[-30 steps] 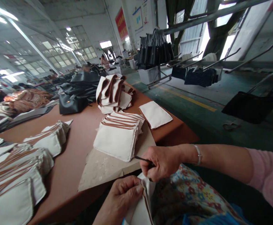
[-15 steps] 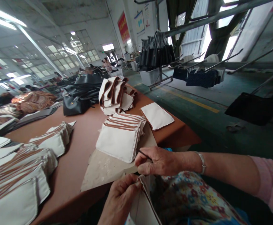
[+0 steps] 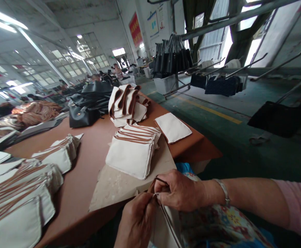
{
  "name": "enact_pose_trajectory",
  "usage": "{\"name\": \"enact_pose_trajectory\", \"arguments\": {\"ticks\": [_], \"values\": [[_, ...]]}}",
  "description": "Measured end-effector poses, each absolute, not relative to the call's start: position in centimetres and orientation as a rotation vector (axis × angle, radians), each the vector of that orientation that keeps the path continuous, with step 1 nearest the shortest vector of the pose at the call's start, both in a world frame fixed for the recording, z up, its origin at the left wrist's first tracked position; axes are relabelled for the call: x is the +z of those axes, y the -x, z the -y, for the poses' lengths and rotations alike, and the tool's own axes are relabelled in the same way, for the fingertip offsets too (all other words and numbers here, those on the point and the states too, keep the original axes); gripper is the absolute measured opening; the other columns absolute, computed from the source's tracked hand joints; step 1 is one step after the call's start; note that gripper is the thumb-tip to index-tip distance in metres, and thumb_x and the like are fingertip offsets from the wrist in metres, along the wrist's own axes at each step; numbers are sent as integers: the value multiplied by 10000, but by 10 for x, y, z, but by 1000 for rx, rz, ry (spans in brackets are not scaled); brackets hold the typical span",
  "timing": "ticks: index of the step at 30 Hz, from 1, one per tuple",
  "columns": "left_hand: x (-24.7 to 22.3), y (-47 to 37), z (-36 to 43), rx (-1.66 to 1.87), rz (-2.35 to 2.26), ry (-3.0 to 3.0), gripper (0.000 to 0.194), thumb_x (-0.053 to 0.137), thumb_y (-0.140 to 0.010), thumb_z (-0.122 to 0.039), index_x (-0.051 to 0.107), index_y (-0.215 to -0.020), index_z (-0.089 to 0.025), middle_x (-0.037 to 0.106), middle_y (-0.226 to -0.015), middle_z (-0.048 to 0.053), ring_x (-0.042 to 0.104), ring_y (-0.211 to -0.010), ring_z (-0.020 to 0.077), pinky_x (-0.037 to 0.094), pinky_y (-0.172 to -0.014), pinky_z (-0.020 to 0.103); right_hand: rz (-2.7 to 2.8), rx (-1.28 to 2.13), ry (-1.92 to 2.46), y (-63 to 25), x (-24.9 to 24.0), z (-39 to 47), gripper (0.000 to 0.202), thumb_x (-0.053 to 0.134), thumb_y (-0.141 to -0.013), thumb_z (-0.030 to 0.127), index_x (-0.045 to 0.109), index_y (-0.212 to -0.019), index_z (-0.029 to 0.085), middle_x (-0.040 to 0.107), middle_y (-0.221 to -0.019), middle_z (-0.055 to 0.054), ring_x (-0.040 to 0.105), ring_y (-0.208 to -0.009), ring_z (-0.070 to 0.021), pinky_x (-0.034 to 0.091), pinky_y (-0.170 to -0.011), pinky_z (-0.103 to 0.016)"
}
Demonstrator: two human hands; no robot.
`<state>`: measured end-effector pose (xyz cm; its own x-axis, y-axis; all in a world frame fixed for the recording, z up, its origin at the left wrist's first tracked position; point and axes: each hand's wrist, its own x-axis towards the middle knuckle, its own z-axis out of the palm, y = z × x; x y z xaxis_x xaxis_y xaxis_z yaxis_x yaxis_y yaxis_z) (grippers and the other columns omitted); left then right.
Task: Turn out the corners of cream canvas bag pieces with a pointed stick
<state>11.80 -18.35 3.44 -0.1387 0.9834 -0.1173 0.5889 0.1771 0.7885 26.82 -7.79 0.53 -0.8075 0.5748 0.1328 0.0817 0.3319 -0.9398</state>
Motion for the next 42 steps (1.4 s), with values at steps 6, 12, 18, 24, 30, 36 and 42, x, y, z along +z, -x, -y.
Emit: {"name": "enact_pose_trajectory", "arguments": {"ticks": [6,12,18,24,30,36,42], "values": [[31,-117,186,801,-1824,-1497,331,479,-907,-369,639,-701,-167,559,-633,-8,510,-606,151,372,-573,207,2050,1571,617,-269,2,82,127,564,-698,143,684,-738,140,677,-709,-10,556,-612,-109,393,-558,-190],[29,-116,185,830,-1927,-1439,266,515,-879,-327,659,-710,-181,612,-636,7,556,-619,175,389,-585,222,2038,1737,653,-267,-2,77,163,569,-681,150,720,-742,130,702,-720,-16,553,-581,-108,372,-510,-186],[25,-106,189,939,-1864,-1401,195,564,-867,-362,631,-772,-206,616,-678,3,548,-636,166,399,-588,216,2040,1790,745,-269,1,74,188,567,-648,137,733,-734,130,694,-663,1,524,-536,-96,322,-457,-178],[15,-111,189,936,-1962,-1580,120,678,-770,-229,612,-672,-209,578,-632,-9,490,-560,140,353,-538,219,2079,1751,798,-267,-4,75,186,585,-654,177,732,-757,128,643,-593,10,494,-519,-97,328,-458,-182],[19,-115,188,870,-2030,-1646,142,563,-835,-215,603,-699,-218,613,-692,12,518,-599,158,345,-578,244,2080,1737,797,-269,2,77,167,588,-649,179,718,-734,120,642,-609,6,499,-535,-96,324,-460,-180],[24,-108,188,970,-1723,-1058,267,581,-843,-430,549,-718,-196,450,-593,-50,353,-536,115,291,-506,207,2063,1763,708,-271,3,80,118,615,-641,164,697,-711,117,620,-606,14,475,-531,-86,308,-458,-180],[19,-112,182,885,-1623,-958,401,713,-725,-527,620,-715,-137,496,-617,-31,367,-581,106,279,-514,201,1966,1787,808,-271,-6,83,126,662,-663,205,682,-760,127,588,-583,27,463,-521,-84,300,-458,-182]]}}
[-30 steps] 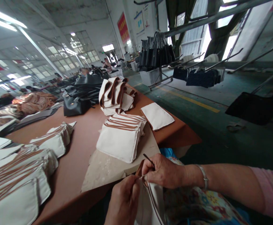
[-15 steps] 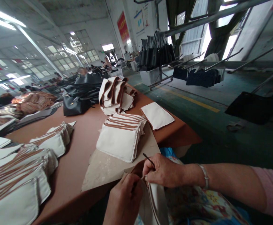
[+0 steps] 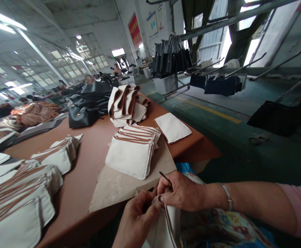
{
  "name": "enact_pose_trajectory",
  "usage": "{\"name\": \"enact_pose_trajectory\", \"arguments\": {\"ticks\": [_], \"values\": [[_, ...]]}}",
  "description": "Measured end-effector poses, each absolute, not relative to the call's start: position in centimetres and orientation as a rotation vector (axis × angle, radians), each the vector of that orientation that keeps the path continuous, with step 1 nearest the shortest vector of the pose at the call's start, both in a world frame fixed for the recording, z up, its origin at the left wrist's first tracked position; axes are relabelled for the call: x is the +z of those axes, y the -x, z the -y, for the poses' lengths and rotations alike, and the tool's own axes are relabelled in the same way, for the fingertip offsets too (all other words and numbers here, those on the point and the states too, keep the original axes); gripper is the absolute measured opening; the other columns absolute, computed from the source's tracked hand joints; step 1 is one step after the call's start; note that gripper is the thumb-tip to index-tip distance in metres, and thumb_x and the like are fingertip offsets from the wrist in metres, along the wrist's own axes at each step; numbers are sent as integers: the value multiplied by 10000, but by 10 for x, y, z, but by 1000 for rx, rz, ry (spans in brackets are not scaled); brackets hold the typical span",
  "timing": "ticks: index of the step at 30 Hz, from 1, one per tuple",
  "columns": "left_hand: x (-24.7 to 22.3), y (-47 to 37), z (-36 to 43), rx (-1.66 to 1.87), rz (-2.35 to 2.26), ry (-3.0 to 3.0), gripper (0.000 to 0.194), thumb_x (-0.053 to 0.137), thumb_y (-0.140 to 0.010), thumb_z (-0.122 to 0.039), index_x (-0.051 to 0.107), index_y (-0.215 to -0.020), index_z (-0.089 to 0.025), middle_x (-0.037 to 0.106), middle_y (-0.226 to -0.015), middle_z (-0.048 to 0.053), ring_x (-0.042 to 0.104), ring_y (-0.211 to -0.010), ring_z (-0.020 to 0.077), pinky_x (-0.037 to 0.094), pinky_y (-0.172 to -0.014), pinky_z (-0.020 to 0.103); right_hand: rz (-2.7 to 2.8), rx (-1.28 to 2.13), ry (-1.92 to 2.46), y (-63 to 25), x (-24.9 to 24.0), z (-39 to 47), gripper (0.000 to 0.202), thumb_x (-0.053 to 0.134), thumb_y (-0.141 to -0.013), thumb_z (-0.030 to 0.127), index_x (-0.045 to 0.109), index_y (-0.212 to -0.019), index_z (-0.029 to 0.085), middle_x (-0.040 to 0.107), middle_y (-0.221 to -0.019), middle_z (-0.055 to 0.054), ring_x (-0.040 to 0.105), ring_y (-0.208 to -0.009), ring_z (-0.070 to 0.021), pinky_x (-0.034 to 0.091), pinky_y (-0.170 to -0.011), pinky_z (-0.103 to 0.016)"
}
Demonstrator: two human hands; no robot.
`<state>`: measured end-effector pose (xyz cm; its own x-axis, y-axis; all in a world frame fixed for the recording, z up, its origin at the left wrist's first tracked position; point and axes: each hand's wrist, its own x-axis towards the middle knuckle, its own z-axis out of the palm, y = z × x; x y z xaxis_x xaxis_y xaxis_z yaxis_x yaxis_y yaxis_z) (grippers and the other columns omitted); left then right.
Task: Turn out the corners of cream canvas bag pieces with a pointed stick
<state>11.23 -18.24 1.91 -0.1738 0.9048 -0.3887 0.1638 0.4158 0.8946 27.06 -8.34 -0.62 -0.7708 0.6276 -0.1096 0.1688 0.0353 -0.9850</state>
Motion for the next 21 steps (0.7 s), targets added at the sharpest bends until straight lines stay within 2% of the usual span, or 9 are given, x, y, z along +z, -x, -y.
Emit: {"name": "enact_pose_trajectory", "arguments": {"ticks": [5,9,14,17,21], "values": [[1,-113,179,882,-1661,-864,467,725,-661,-585,675,-674,-120,515,-566,-19,352,-522,97,241,-474,207,1942,1752,760,-271,-6,84,108,631,-661,135,688,-753,127,643,-652,5,544,-599,-106,386,-539,-188],[-7,-112,181,975,-1580,-745,418,783,-612,-523,641,-630,-130,484,-511,-33,337,-480,78,214,-457,198,1952,1660,597,-274,-10,83,103,609,-708,113,696,-764,125,679,-724,-29,602,-668,-125,440,-615,-202],[-1,-113,186,1048,-1489,-640,373,820,-562,-451,603,-595,-150,510,-494,-35,360,-438,63,239,-442,187,2199,1144,11,-281,-21,71,167,547,-856,229,688,-869,141,648,-753,-66,597,-701,-135,452,-655,-223],[3,-113,188,1046,-1393,-513,297,810,-567,-374,616,-611,-153,561,-501,-16,425,-420,81,285,-438,196,2360,832,-161,-286,-25,63,178,521,-841,184,674,-930,172,624,-771,-57,566,-714,-141,431,-656,-232],[4,-116,189,1053,-1373,-453,331,808,-612,-418,604,-615,-157,550,-481,-24,432,-398,77,296,-435,198,2450,595,-177,-289,-29,61,250,521,-779,135,683,-961,193,615,-818,-55,542,-729,-151,414,-642,-243]]}}
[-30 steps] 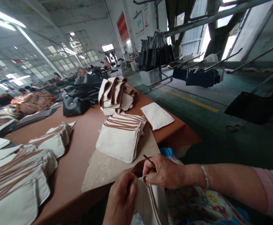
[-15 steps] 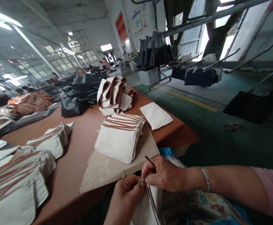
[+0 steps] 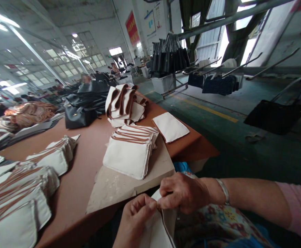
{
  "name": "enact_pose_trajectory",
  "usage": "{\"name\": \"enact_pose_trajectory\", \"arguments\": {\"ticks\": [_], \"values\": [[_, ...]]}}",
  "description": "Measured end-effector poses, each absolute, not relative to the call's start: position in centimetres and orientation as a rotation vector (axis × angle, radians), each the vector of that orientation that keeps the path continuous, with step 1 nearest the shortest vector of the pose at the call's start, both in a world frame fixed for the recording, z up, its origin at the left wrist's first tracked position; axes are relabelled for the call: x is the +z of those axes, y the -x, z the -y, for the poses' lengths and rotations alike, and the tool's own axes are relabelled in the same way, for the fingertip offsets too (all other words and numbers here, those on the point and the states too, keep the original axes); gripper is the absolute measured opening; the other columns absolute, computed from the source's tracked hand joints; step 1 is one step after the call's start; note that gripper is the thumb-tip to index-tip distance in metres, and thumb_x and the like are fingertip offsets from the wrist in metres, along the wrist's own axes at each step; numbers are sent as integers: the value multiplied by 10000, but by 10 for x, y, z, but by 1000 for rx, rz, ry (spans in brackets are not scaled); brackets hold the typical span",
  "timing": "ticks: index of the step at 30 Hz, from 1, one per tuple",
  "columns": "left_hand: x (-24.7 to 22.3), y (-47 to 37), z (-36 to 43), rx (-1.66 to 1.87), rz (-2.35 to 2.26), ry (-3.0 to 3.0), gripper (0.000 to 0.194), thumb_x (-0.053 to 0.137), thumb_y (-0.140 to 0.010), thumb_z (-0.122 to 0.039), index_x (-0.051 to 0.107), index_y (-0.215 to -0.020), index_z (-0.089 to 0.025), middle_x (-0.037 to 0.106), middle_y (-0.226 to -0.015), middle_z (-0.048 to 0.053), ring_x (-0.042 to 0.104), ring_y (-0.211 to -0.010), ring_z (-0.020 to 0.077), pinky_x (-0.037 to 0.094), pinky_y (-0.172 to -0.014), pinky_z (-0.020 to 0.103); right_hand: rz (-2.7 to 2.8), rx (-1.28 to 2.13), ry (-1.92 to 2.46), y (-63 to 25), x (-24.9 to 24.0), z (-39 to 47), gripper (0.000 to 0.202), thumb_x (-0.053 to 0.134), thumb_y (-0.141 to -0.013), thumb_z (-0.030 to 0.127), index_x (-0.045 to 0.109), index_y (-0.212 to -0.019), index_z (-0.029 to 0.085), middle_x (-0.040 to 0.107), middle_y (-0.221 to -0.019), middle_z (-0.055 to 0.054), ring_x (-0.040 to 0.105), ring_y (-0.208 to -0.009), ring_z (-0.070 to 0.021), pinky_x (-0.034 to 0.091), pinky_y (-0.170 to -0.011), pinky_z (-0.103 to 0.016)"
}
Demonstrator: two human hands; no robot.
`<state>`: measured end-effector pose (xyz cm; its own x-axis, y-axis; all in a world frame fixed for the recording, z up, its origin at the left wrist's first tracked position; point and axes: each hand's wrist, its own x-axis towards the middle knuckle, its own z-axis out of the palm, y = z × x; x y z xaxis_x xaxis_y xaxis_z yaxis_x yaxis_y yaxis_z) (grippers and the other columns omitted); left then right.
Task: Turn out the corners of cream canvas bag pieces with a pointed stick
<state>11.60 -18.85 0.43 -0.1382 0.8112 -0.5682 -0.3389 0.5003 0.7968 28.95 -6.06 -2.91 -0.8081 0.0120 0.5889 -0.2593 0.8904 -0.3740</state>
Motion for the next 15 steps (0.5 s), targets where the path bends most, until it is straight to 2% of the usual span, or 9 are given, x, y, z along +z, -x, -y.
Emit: {"name": "enact_pose_trajectory", "arguments": {"ticks": [3,5,8,11,15], "values": [[6,-117,190,1084,-1439,-508,354,830,-626,-418,591,-619,-158,536,-481,-38,421,-413,65,278,-435,185,2357,796,-111,-291,-28,65,215,516,-823,173,680,-963,164,629,-841,-70,560,-752,-153,432,-670,-248],[8,-116,192,1095,-1481,-578,365,824,-646,-438,594,-630,-155,536,-488,-38,409,-427,58,270,-442,179,2218,1201,49,-292,-21,67,233,492,-908,271,657,-980,124,637,-846,-78,571,-745,-143,443,-667,-239],[14,-112,194,1084,-1533,-715,377,799,-676,-477,605,-650,-155,553,-520,-28,392,-441,57,258,-440,177,2036,1713,286,-293,-6,66,399,393,-985,410,626,-1029,89,635,-837,-65,558,-709,-120,436,-637,-217],[22,-112,193,1076,-1584,-861,375,780,-692,-490,618,-638,-156,533,-538,-30,390,-464,69,274,-441,181,2179,1738,301,-289,7,61,398,454,-957,430,659,-977,89,605,-787,-27,524,-693,-107,414,-633,-197],[32,-118,194,1015,-1701,-1022,348,739,-730,-491,641,-655,-166,513,-550,-26,394,-485,91,284,-437,189,2362,1656,238,-280,9,59,268,571,-881,336,678,-851,93,578,-735,2,504,-663,-88,388,-611,-172]]}}
